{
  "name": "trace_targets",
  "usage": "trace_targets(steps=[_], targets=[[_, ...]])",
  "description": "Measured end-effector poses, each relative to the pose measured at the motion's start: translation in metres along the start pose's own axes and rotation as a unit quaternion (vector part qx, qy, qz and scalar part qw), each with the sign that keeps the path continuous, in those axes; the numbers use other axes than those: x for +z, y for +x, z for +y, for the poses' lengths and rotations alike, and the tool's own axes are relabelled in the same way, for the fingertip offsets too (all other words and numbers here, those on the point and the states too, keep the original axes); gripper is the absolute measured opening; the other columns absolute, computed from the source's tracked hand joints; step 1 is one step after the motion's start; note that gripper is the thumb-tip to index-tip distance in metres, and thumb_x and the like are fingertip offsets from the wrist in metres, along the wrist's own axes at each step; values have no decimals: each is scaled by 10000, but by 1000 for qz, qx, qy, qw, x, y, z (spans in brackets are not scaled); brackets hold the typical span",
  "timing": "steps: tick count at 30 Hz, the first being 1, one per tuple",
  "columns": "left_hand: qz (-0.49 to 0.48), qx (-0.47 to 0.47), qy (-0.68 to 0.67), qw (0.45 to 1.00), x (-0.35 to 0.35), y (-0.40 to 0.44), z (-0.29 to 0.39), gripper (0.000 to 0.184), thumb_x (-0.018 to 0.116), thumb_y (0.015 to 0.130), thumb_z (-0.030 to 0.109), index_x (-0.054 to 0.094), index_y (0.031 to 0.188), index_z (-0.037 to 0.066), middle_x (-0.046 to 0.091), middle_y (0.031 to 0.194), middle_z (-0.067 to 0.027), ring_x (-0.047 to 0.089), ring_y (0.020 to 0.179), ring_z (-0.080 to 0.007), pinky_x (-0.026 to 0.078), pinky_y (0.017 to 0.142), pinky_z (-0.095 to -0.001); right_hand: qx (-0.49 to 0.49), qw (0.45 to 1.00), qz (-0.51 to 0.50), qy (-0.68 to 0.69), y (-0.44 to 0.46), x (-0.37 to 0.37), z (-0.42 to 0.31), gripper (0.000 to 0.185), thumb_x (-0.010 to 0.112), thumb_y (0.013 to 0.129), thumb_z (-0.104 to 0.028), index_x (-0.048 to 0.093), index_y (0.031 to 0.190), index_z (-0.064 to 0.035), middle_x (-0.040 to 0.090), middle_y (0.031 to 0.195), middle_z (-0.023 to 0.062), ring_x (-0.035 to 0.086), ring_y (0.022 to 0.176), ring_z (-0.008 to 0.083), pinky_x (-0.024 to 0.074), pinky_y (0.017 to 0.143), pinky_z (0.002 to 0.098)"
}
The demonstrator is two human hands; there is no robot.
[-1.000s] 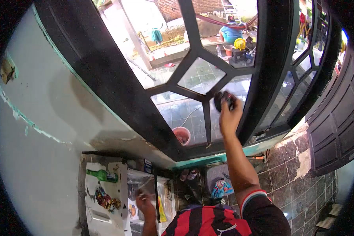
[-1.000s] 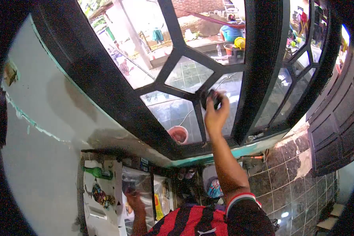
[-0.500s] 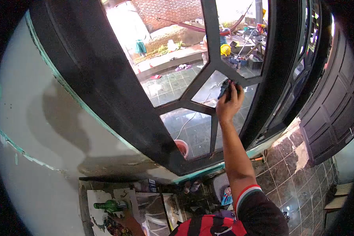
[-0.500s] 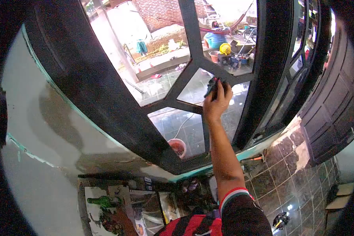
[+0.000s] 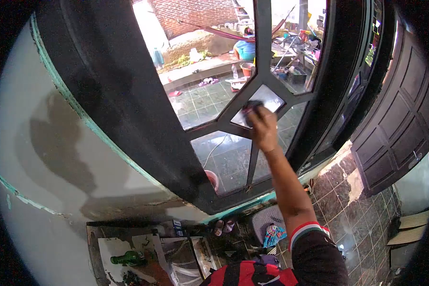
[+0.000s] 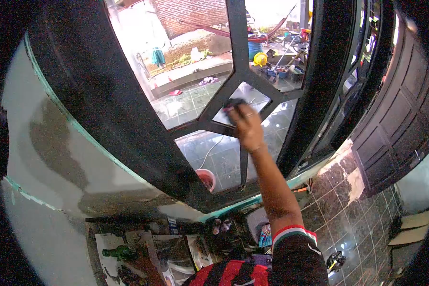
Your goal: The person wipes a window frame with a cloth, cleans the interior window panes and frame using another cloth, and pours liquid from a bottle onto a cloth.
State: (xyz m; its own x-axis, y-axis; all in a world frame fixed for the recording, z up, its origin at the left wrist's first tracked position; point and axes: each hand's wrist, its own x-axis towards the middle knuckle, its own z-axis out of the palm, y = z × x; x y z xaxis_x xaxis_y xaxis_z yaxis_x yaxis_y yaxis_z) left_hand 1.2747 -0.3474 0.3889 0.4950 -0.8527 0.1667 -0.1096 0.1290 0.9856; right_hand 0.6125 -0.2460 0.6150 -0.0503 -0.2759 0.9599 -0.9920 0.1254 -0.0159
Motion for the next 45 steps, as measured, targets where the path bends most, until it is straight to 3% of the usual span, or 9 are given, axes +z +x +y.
trace_targets(steps=[4,11,17,21,23,27,30,34,45], targets=[[18,-49,70,996,7,-6,20,900,829,864,138,287,1573,20,521,1453,-248,532,1320,-360,436,1150,-508,248,945,153,-149,-12,6,-12,414,681,806,15,723,1210,-64,638,1190,230,608,1029,436,479,947,468],[-53,76,118,989,-46,50,-69,781,849,853,264,460,1466,-21,540,1466,-209,577,1285,-333,499,1092,-481,147,989,19,-18,-33,-8,-23,495,642,735,106,708,1206,-32,626,1186,227,615,1051,420,521,908,478],[-283,124,-339,889,4,-22,-18,756,801,897,301,438,1484,-9,448,1541,-220,491,1376,-300,420,1147,-500,162,986,-32,7,-39,-7,-62,516,628,788,104,653,1292,-9,629,1252,221,631,1087,381,520,915,475],[-120,109,201,966,23,-89,20,965,868,826,239,279,1559,24,443,1515,-232,535,1297,-352,472,1071,-513,599,601,13,529,-48,-52,-95,384,588,926,-50,635,1305,-17,680,1202,178,688,1006,316,572,830,423],[-173,42,189,966,49,-127,97,1046,919,755,239,277,1554,34,427,1506,-218,546,1265,-363,477,1055,-512,651,369,111,654,-66,-76,-102,372,553,991,-169,620,1329,-30,701,1177,162,709,948,296,593,792,391],[-299,-1,139,944,84,-186,162,866,966,665,224,497,1365,27,566,1306,-157,594,1156,-295,501,980,-447,528,142,5,838,-97,-128,-103,494,480,1030,-342,579,1364,8,679,1261,180,682,1095,299,591,870,382],[-386,104,87,913,101,-222,181,726,951,680,217,575,1267,18,635,1194,-126,622,1093,-268,510,949,-427,612,158,26,775,-74,-176,-115,535,433,1064,-410,579,1365,7,664,1300,172,650,1175,297,573,910,399],[-476,99,35,873,127,-271,257,656,943,664,249,616,1187,25,689,1051,-108,665,960,-254,524,907,-421,628,382,-28,677,-95,-214,-115,382,625,1028,-262,606,1333,-31,684,1248,136,660,1142,261,557,918,369],[-557,166,32,813,153,-351,258,666,952,669,265,613,1189,25,700,1070,-137,694,992,-266,542,899,-419,656,214,2,724,-99,-288,-81,360,594,1014,-100,552,1367,-45,644,1320,148,631,1226,292,534,1017,454]])
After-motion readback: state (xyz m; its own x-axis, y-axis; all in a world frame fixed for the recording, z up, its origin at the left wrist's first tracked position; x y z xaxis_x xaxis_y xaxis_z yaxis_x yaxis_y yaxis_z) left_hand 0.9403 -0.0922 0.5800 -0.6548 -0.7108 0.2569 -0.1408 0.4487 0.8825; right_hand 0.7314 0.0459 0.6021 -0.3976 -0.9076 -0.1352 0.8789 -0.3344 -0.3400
